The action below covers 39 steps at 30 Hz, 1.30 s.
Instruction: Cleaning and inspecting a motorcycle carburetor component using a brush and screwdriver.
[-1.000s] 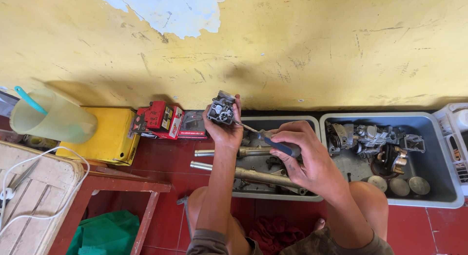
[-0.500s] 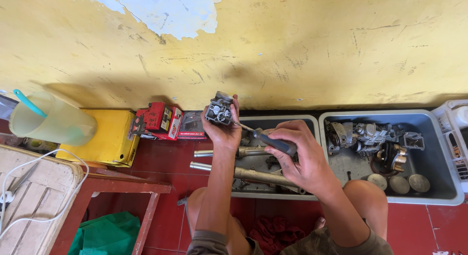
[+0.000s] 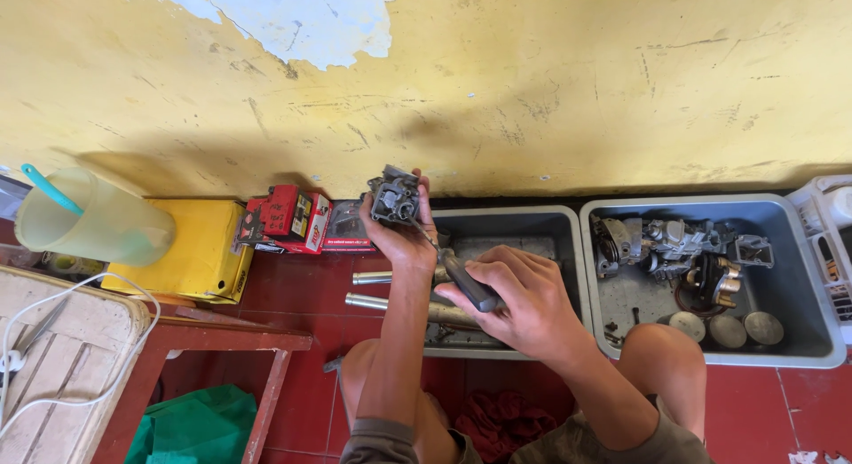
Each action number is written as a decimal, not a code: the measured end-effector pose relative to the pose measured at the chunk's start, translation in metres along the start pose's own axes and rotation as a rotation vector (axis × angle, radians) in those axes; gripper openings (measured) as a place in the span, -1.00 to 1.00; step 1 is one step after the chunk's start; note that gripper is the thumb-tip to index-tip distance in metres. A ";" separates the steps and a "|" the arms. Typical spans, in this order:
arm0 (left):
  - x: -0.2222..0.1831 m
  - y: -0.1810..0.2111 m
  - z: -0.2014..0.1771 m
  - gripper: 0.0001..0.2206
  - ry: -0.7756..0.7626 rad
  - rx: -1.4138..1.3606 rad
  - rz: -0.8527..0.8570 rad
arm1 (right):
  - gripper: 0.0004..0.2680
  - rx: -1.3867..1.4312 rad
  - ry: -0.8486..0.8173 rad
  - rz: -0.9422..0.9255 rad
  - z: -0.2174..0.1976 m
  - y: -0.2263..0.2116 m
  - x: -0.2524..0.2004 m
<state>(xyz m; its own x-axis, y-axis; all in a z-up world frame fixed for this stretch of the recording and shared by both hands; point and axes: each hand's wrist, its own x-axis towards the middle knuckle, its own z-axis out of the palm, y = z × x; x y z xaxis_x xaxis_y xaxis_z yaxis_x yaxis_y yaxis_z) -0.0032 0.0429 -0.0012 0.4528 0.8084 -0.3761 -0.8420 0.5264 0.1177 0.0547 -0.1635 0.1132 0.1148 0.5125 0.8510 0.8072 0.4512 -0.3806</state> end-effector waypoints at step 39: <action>-0.022 0.008 0.019 -0.38 -0.137 0.105 0.222 | -0.80 -0.164 -0.159 0.376 -0.030 -0.018 0.011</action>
<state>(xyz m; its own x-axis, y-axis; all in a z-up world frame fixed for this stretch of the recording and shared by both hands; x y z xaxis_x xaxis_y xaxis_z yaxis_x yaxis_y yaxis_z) -0.0145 0.0340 0.0254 0.3021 0.9312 -0.2039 -0.8932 0.3513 0.2808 0.0588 -0.1883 0.1405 0.3377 0.7310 0.5929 0.8091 0.0964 -0.5797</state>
